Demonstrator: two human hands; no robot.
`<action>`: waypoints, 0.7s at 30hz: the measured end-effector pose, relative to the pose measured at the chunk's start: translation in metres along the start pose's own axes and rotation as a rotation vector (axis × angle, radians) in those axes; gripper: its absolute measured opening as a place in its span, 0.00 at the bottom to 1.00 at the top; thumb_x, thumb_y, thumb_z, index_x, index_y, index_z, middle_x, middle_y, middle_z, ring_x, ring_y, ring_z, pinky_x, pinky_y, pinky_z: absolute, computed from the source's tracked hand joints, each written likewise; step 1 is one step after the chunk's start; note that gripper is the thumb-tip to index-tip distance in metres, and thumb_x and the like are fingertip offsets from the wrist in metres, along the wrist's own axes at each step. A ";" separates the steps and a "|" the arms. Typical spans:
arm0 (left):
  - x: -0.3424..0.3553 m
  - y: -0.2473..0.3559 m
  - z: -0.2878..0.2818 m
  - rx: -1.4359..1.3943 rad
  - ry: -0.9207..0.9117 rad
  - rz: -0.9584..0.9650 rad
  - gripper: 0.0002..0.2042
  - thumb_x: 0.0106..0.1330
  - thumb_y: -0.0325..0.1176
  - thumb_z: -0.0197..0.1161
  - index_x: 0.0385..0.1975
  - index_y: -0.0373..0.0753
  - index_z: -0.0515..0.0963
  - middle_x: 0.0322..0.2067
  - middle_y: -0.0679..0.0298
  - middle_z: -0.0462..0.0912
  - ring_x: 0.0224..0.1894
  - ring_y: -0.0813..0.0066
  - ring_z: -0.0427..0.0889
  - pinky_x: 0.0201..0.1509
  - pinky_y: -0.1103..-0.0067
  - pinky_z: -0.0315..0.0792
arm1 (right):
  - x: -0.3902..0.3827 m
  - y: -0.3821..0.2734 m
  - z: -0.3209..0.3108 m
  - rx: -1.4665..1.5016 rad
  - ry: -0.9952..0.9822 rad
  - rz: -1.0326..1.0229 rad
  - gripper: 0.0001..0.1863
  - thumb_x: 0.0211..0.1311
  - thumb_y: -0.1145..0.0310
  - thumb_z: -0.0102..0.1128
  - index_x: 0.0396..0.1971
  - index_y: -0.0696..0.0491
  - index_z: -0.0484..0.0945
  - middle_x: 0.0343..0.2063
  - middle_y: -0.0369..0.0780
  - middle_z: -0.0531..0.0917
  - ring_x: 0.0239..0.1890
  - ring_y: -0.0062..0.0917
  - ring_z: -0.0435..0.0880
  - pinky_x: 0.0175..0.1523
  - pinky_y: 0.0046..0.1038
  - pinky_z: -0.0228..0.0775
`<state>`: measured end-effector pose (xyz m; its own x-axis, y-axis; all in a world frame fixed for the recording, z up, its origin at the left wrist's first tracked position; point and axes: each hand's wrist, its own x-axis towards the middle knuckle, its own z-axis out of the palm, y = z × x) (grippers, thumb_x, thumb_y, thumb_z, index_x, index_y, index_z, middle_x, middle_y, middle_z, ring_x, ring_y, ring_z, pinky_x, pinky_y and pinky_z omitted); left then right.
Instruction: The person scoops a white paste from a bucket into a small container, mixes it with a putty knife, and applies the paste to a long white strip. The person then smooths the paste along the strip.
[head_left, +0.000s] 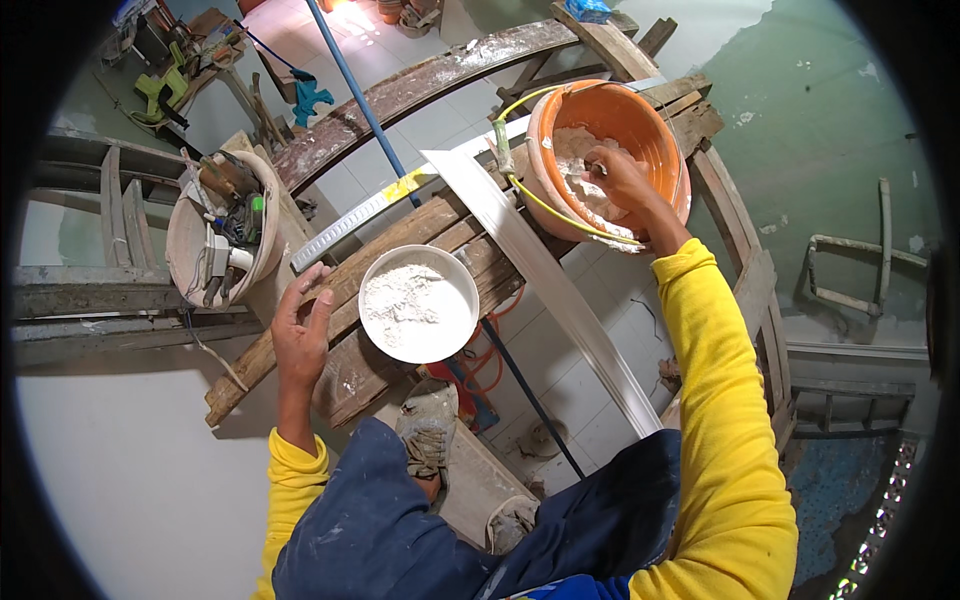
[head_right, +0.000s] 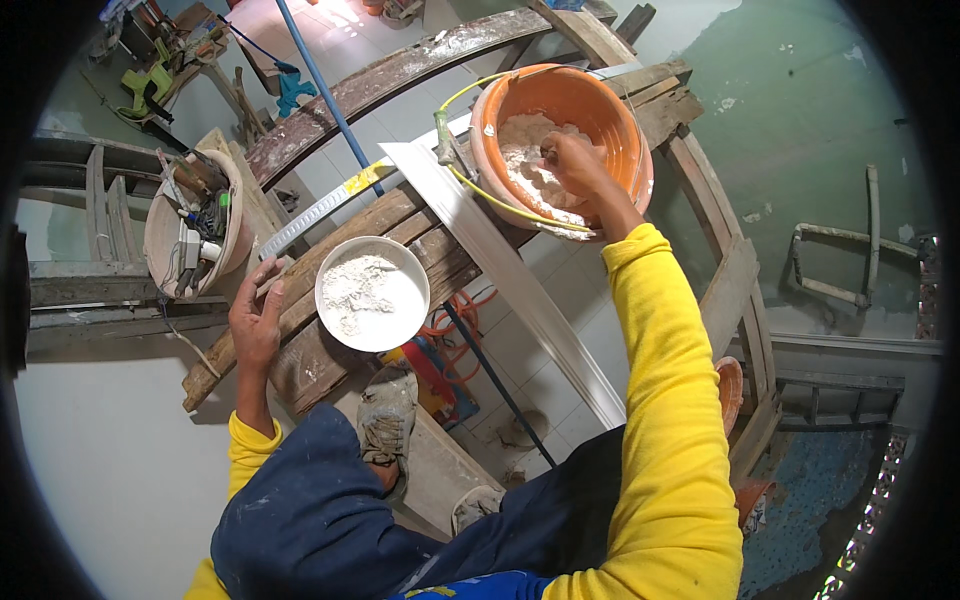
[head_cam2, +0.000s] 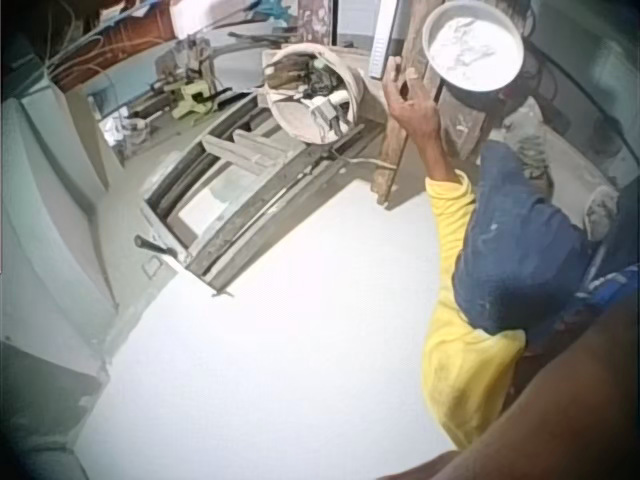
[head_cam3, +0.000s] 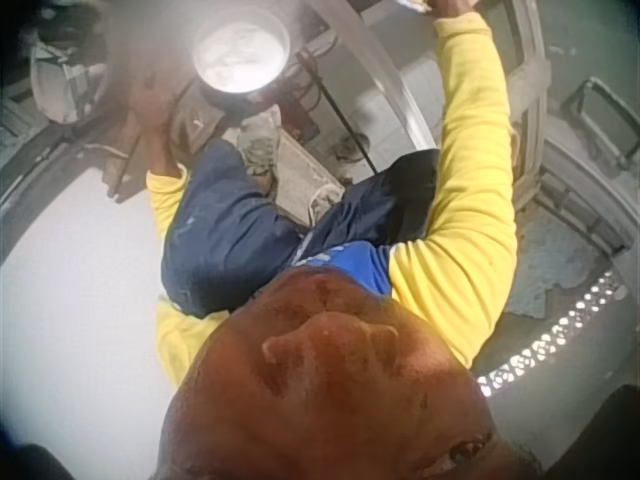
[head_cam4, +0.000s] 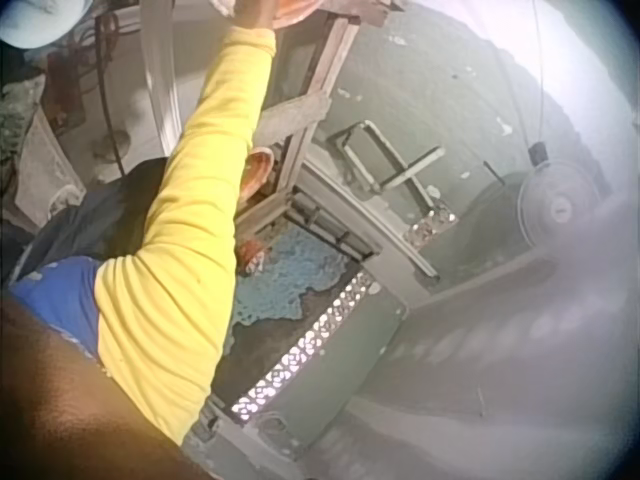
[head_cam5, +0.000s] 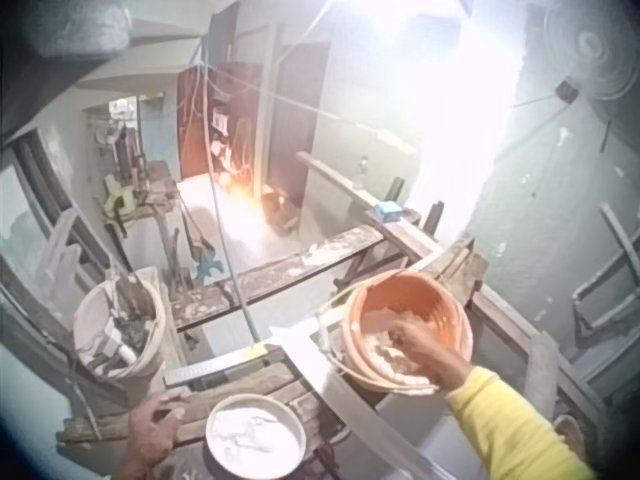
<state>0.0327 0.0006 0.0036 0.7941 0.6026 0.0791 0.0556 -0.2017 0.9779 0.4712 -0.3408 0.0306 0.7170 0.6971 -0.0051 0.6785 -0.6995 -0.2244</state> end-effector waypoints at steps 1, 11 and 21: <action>0.001 -0.001 0.001 -0.002 0.000 0.003 0.19 0.78 0.27 0.63 0.66 0.31 0.77 0.60 0.54 0.84 0.62 0.69 0.81 0.67 0.74 0.75 | -0.003 0.005 -0.003 0.037 0.004 -0.001 0.16 0.67 0.60 0.74 0.48 0.52 0.85 0.41 0.46 0.89 0.48 0.45 0.88 0.52 0.47 0.73; -0.003 -0.002 -0.002 0.001 0.045 0.016 0.19 0.78 0.27 0.63 0.67 0.32 0.77 0.60 0.55 0.84 0.63 0.69 0.82 0.67 0.73 0.75 | -0.044 -0.015 -0.073 0.008 0.011 0.147 0.18 0.72 0.59 0.70 0.55 0.51 0.83 0.48 0.42 0.89 0.53 0.36 0.88 0.59 0.40 0.75; -0.016 0.000 -0.017 0.077 0.096 -0.007 0.20 0.78 0.27 0.64 0.67 0.32 0.77 0.59 0.56 0.85 0.61 0.71 0.81 0.65 0.74 0.75 | -0.096 -0.067 -0.123 0.104 0.165 0.030 0.16 0.71 0.64 0.71 0.54 0.52 0.83 0.48 0.45 0.89 0.49 0.37 0.89 0.56 0.37 0.77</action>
<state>0.0100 0.0040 0.0053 0.7320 0.6747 0.0945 0.1096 -0.2536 0.9611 0.3761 -0.3803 0.1658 0.7588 0.6350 0.1445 0.6424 -0.6935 -0.3262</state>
